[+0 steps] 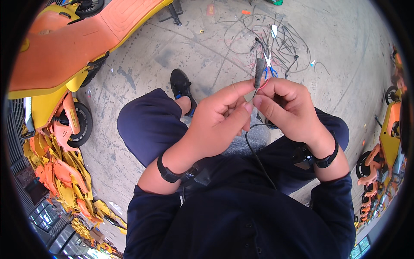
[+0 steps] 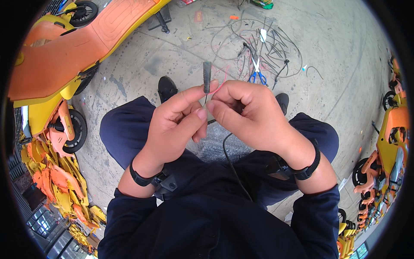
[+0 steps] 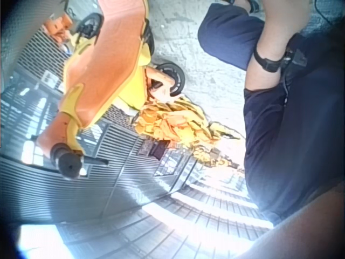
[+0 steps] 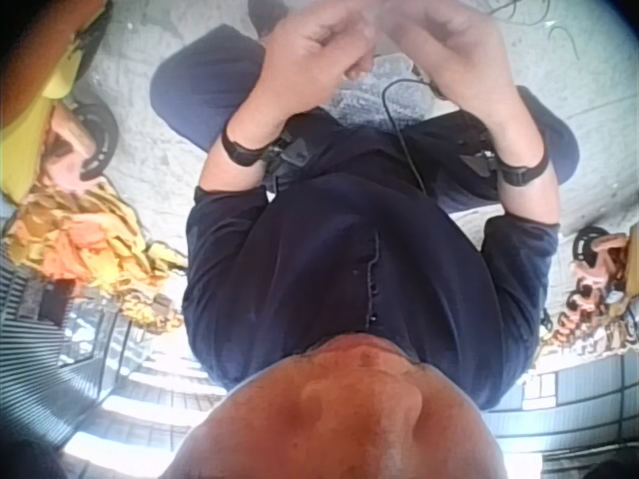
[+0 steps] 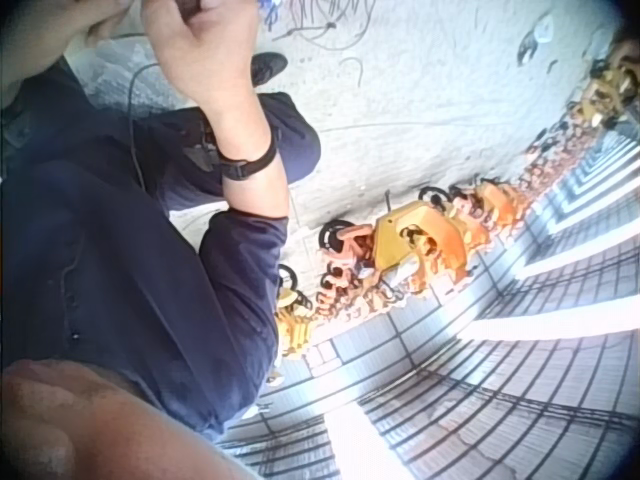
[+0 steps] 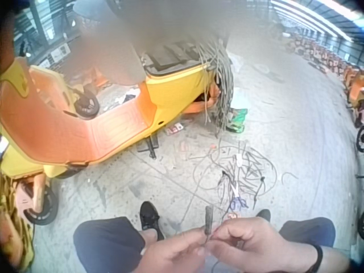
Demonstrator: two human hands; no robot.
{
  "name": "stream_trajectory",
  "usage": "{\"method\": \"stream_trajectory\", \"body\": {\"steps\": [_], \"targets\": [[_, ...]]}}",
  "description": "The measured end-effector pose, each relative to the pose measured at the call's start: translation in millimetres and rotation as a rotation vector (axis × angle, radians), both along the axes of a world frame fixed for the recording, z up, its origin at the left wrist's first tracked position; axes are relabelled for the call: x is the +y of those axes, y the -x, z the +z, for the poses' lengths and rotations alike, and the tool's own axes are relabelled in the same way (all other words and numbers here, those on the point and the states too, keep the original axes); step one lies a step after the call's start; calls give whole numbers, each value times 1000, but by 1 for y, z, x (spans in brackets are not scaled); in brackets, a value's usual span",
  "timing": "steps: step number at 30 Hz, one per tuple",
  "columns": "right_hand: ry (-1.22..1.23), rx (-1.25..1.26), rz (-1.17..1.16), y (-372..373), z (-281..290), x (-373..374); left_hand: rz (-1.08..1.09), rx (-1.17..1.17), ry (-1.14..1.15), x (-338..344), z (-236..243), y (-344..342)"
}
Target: The person uses scissors to cut and strip the insulation from electrical wires before joining them together by hand.
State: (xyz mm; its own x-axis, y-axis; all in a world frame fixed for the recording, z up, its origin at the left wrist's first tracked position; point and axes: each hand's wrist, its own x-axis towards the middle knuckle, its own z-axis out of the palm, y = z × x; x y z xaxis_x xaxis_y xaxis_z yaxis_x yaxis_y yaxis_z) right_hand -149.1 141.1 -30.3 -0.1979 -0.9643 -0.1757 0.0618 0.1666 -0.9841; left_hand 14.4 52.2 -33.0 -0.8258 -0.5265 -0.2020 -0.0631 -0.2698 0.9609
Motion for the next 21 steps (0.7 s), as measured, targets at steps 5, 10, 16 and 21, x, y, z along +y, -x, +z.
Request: {"method": "stream_trajectory", "body": {"steps": [5,10,16,21], "targets": [[9,105,22,5,-3,-1,-51,88,-177,-6,1,-3],[7,58,-27,9,-4,-2,-20,134,-254,-6,0,-5],[144,161,-223,11,1,-9,-41,111,-202,-9,4,-5],[173,175,140,19,2,-7,-117,41,-236,-8,7,-5]]}}
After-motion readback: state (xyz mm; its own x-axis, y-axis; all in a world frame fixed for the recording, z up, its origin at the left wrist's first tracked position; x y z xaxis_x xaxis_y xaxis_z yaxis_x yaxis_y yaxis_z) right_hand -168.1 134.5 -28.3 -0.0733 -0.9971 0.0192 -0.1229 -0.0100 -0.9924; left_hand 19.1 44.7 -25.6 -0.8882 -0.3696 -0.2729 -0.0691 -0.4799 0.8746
